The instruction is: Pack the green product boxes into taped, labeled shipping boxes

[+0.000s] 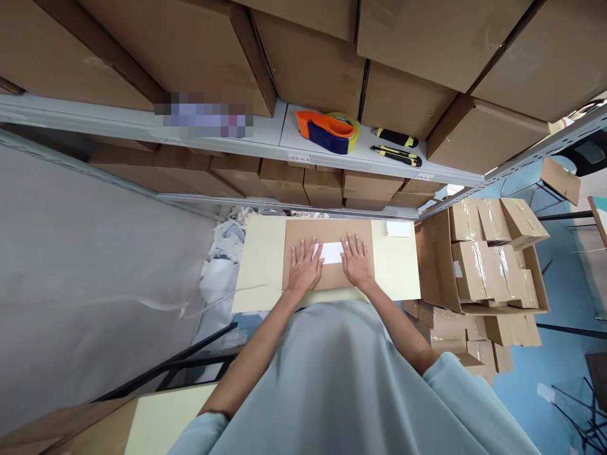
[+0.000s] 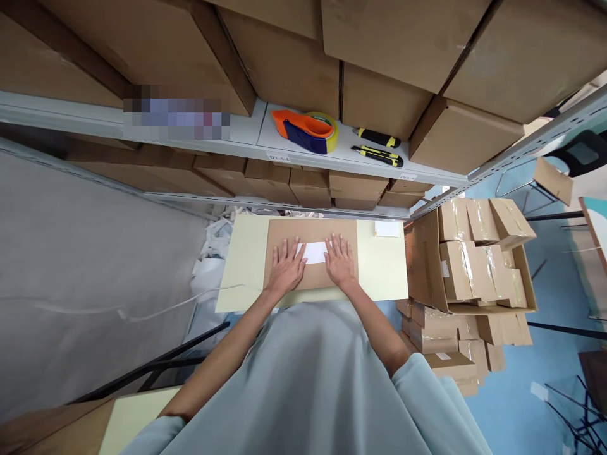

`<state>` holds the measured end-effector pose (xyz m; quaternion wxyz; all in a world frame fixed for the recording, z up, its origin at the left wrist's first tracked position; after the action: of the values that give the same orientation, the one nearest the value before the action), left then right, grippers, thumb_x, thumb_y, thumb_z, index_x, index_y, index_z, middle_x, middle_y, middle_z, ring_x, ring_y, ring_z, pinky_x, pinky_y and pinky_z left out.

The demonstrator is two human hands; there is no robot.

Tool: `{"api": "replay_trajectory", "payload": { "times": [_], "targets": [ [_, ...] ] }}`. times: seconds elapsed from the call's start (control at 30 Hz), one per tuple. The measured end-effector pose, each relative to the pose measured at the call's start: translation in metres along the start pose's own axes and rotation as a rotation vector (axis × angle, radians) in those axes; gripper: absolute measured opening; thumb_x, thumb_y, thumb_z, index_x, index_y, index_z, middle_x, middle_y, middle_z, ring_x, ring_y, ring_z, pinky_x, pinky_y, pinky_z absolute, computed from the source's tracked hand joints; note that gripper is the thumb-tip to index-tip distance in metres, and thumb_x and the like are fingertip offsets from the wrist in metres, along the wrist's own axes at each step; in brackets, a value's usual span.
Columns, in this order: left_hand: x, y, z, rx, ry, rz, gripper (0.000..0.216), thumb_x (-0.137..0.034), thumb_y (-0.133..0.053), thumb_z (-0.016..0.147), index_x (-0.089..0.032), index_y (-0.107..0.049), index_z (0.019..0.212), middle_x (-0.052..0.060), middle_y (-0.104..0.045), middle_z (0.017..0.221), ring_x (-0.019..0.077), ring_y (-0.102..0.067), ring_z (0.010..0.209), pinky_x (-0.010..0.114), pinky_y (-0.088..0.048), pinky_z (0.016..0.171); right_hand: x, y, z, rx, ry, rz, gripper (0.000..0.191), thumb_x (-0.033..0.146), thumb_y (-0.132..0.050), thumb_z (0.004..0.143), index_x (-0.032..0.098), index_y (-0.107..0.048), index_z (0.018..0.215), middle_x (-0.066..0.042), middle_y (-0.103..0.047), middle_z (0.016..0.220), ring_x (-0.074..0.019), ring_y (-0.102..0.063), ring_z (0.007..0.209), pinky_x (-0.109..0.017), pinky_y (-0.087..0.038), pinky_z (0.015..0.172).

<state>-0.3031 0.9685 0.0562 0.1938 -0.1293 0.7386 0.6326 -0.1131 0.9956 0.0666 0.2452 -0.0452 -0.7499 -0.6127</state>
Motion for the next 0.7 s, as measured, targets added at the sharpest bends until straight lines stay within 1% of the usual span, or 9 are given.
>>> {"api": "replay_trajectory", "payload": {
  "times": [0.07, 0.13, 0.2, 0.3, 0.37, 0.4, 0.47, 0.6, 0.7],
  "targets": [
    [0.011, 0.004, -0.009, -0.035, 0.079, 0.017, 0.065, -0.040, -0.034, 0.113, -0.020, -0.042, 0.175, 0.015, -0.020, 0.188, 0.0411, 0.000, 0.176, 0.076, -0.002, 0.137, -0.009, 0.002, -0.008, -0.026, -0.033, 0.006, 0.061, 0.034, -0.034, 0.119, 0.018, -0.035, 0.178, -0.011, -0.021, 0.188, -0.0320, -0.009, 0.177, -0.062, -0.010, 0.142],
    [0.010, 0.003, -0.014, -0.044, 0.127, 0.029, 0.066, -0.041, -0.034, 0.114, -0.018, -0.042, 0.175, 0.018, -0.016, 0.188, 0.0434, 0.002, 0.176, 0.078, -0.004, 0.136, -0.010, 0.001, -0.012, -0.044, -0.050, 0.021, 0.061, 0.034, -0.034, 0.119, 0.017, -0.035, 0.178, -0.012, -0.020, 0.188, -0.0326, -0.008, 0.177, -0.063, -0.009, 0.142],
    [-0.001, -0.002, -0.013, -0.022, 0.134, 0.032, 0.066, -0.042, -0.034, 0.114, -0.020, -0.042, 0.175, 0.018, -0.015, 0.188, 0.0449, 0.000, 0.175, 0.079, -0.005, 0.135, -0.003, -0.002, -0.012, -0.044, -0.042, 0.034, 0.061, 0.035, -0.035, 0.119, 0.019, -0.035, 0.178, -0.012, -0.021, 0.188, -0.0320, -0.008, 0.177, -0.063, -0.009, 0.142],
    [-0.024, -0.012, -0.007, 0.023, 0.096, 0.025, 0.065, -0.044, -0.037, 0.114, -0.024, -0.042, 0.175, 0.015, -0.018, 0.189, 0.0451, -0.002, 0.175, 0.079, -0.005, 0.135, 0.011, -0.009, -0.007, -0.009, -0.001, 0.047, 0.060, 0.036, -0.036, 0.119, 0.023, -0.036, 0.178, -0.010, -0.027, 0.187, -0.0308, -0.012, 0.176, -0.062, -0.009, 0.142],
    [-0.030, -0.015, -0.005, 0.035, 0.086, 0.017, 0.064, -0.044, -0.037, 0.114, -0.027, -0.043, 0.175, 0.014, -0.019, 0.189, 0.0445, -0.002, 0.175, 0.080, -0.005, 0.135, 0.014, -0.010, -0.006, 0.002, 0.016, 0.059, 0.060, 0.036, -0.037, 0.119, 0.024, -0.037, 0.178, -0.009, -0.027, 0.186, -0.0306, -0.012, 0.176, -0.061, -0.010, 0.142],
    [-0.028, -0.014, -0.005, 0.033, 0.103, 0.013, 0.064, -0.044, -0.037, 0.114, -0.027, -0.043, 0.175, 0.014, -0.018, 0.189, 0.0444, -0.002, 0.176, 0.081, -0.005, 0.134, 0.012, -0.009, -0.006, -0.003, 0.010, 0.068, 0.059, 0.037, -0.037, 0.119, 0.025, -0.037, 0.177, -0.009, -0.027, 0.187, -0.0308, -0.012, 0.176, -0.061, -0.009, 0.142],
    [-0.014, -0.008, -0.010, 0.010, 0.185, 0.012, 0.065, -0.045, -0.037, 0.114, -0.027, -0.042, 0.175, 0.015, -0.014, 0.189, 0.0450, 0.001, 0.175, 0.083, -0.005, 0.133, 0.002, -0.005, -0.010, -0.028, -0.031, 0.091, 0.059, 0.037, -0.037, 0.119, 0.026, -0.039, 0.177, -0.009, -0.024, 0.187, -0.0314, -0.010, 0.176, -0.062, -0.009, 0.141],
    [0.026, 0.008, -0.031, -0.073, 0.415, 0.031, 0.069, -0.051, -0.032, 0.114, -0.023, -0.038, 0.177, 0.020, -0.004, 0.190, 0.0467, 0.008, 0.174, 0.083, -0.003, 0.132, -0.028, 0.002, -0.022, -0.072, -0.139, 0.123, 0.058, 0.037, -0.038, 0.119, 0.028, -0.041, 0.176, -0.010, -0.019, 0.189, -0.0334, -0.006, 0.177, -0.067, -0.009, 0.140],
    [0.050, 0.010, -0.050, -0.107, 0.585, -0.018, 0.078, -0.059, -0.029, 0.113, -0.017, -0.028, 0.179, 0.023, -0.003, 0.189, 0.0472, 0.009, 0.174, 0.080, -0.002, 0.133, -0.052, 0.001, -0.030, -0.090, -0.198, 0.164, 0.063, 0.045, -0.039, 0.119, 0.024, -0.037, 0.178, -0.013, -0.013, 0.189, -0.0343, -0.003, 0.177, -0.064, -0.013, 0.140]
  ]
}}
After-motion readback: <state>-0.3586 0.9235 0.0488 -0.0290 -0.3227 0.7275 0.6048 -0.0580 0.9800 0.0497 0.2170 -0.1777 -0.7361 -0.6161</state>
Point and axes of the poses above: each hand's wrist, its own z-axis towards the middle knuckle, its own y-axis out of the back of the hand, x = y × z, the point moved 5 cm from there along z, towards the middle knuckle
